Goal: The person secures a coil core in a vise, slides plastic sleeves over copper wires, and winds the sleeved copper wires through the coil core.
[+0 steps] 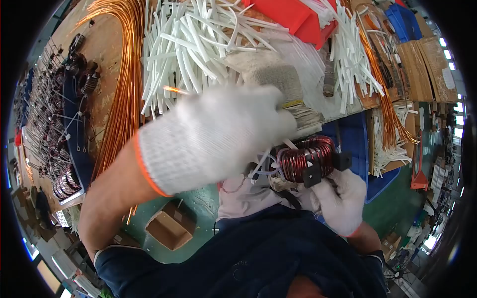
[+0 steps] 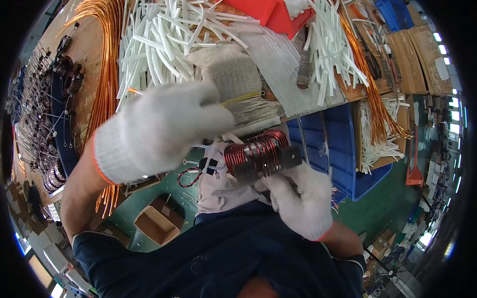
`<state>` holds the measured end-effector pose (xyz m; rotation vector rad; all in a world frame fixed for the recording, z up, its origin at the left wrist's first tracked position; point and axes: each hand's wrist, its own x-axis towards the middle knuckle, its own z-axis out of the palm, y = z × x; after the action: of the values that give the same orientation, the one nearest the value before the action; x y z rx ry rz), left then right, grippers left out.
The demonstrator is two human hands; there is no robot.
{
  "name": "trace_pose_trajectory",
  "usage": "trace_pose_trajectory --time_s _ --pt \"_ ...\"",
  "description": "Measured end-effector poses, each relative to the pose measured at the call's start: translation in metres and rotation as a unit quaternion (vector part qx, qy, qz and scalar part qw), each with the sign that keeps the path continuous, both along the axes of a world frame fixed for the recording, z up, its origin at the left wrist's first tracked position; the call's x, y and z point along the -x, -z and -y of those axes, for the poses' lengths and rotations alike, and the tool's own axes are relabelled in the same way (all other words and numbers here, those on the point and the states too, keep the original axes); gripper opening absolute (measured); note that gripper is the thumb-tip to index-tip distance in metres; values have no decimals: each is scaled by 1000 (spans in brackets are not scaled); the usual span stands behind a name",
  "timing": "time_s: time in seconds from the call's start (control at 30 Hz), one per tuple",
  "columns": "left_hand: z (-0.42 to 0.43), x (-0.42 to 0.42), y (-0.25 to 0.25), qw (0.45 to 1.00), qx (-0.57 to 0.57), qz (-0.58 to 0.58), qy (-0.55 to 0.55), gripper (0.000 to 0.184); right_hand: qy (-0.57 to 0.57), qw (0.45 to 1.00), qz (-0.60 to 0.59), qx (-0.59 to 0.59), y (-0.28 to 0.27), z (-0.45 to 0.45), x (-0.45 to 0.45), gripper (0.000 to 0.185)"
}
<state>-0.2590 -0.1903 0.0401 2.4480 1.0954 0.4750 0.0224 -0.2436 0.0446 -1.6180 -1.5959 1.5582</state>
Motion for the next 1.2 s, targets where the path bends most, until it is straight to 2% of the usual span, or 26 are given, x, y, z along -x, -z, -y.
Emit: trace_pose_trajectory --time_s 0.1,0.13,0.17,0.2,0.23,0.27,0.3,0.37,0.43,0.47,0.5,0.53,0.57,0.63,0.67,0.73,0.77,0.8,0.87,0.9,0.97,1.0,1.03,1.1,1.13,1.2 --pt "-4 23 2 997 34 50 -42 30 -47 997 7 55 -2 -13 -15 16" --pt "-2 29 7 994 25 84 -63 27 -83 996 25 -5 2 -16 -16 16" --pt "0 35 9 989 14 119 -86 25 -85 996 21 -5 3 -16 -16 16" --pt "3 45 3 984 -67 82 -143 19 -91 995 24 -23 5 -15 -16 16" --pt "3 61 1 965 -77 37 -249 19 -97 994 28 -41 5 -15 -17 16" --pt "-7 83 3 913 -235 -76 -325 20 -99 994 25 -39 5 -14 -17 16" --pt "-7 99 -3 834 -266 -222 -430 26 -95 995 20 -39 3 -14 -15 16" --pt "-9 102 -38 774 -430 -314 -344 31 -87 995 8 -47 3 -18 -14 16" --pt "11 69 -29 907 -257 -65 -326 39 -102 994 -10 -34 2 -18 -16 15" --pt "6 51 -37 929 -280 -136 -200 45 -103 994 -8 -37 1 -17 -16 15" --pt "8 25 -39 972 -173 -87 -133 46 -93 995 1 -27 1 -17 -15 15" --pt "5 9 -24 981 -153 -73 -97 42 -84 996 9 -16 0 -16 -14 15" --pt "-2 2 1 990 -136 9 -37 38 -86 996 9 -19 1 -15 -13 15" --pt "1 -1 2 991 -127 -40 -6 25 -45 999 -3 15 2 -13 -13 15" --pt "3 1 0 991 -127 -41 -5 25 -44 999 -4 14 2 -12 -15 15" --pt "8 11 -4 995 2 16 -94 13 -82 996 -14 -11 1 -14 -22 14" --pt "10 17 -8 995 4 17 -94 13 -82 996 -14 -8 0 -19 -24 14" --pt "12 24 -13 992 76 21 -96 9 -104 995 0 -2 -2 -25 -26 13" --pt "15 35 -14 963 251 35 -91 7 -140 990 -5 -12 3 -36 -32 14" --pt "19 36 -5 962 256 38 -91 7 -140 990 -2 -6 4 -41 -33 14" --pt "27 35 24 912 316 262 -13 14 -199 980 15 -26 0 -49 -35 16" --pt "25 29 31 887 349 303 4 22 -219 975 24 -22 0 -53 -37 14" --pt "29 27 37 834 457 308 -37 25 -219 975 26 -16 3 -53 -41 14" --pt "37 17 52 695 595 396 -79 36 -199 980 -24 17 12 -48 -49 11" --pt "41 13 58 694 595 397 -81 36 -200 979 -25 19 16 -44 -52 11" --pt "50 5 67 618 622 467 -115 52 -200 978 -38 40 20 -35 -57 9"
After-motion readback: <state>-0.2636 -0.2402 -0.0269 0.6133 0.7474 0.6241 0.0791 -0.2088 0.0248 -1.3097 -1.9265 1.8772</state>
